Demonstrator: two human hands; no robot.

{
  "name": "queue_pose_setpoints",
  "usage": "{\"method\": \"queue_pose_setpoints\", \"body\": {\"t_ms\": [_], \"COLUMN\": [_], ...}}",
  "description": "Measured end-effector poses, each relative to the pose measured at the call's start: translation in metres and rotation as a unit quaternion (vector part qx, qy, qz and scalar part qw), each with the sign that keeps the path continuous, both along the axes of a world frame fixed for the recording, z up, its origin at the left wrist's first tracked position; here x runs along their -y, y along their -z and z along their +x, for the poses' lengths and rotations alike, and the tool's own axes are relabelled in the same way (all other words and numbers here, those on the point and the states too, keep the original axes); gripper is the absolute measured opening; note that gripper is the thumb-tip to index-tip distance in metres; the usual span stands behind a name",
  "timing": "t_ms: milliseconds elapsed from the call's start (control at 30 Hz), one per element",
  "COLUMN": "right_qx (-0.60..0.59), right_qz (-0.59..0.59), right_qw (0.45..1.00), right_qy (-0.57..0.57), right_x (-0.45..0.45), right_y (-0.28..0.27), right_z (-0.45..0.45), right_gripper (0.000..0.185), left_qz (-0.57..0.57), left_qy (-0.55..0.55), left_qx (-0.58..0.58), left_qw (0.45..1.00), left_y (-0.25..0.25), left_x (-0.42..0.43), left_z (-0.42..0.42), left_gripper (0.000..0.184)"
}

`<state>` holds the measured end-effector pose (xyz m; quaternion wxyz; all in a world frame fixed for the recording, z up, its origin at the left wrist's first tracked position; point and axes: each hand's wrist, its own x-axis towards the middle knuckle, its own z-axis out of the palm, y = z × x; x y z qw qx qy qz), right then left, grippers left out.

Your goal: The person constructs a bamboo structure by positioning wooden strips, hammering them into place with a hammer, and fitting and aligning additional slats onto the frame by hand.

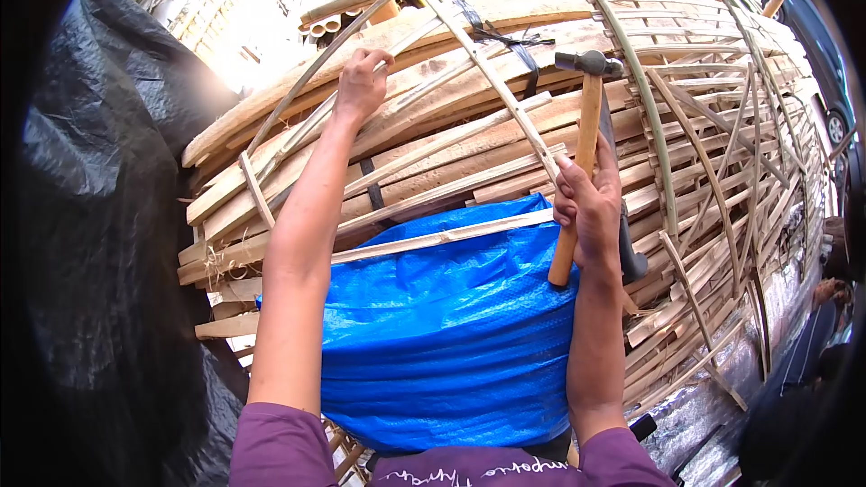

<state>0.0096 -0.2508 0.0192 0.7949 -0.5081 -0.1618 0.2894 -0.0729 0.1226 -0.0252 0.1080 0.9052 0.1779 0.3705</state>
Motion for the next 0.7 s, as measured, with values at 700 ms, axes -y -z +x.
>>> {"method": "queue_pose_setpoints", "body": {"t_ms": [700], "right_qx": [-0.017], "right_qz": [0.010], "right_qw": [1.000], "right_qy": [0.002], "right_x": [0.004], "right_y": [0.003], "right_z": [0.006], "right_gripper": [0.062], "left_qz": [0.026], "left_qy": [-0.007], "left_qx": [-0.356], "left_qw": [0.934], "left_y": [-0.052], "left_x": [0.024], "left_z": [-0.006], "left_gripper": [0.051]}}
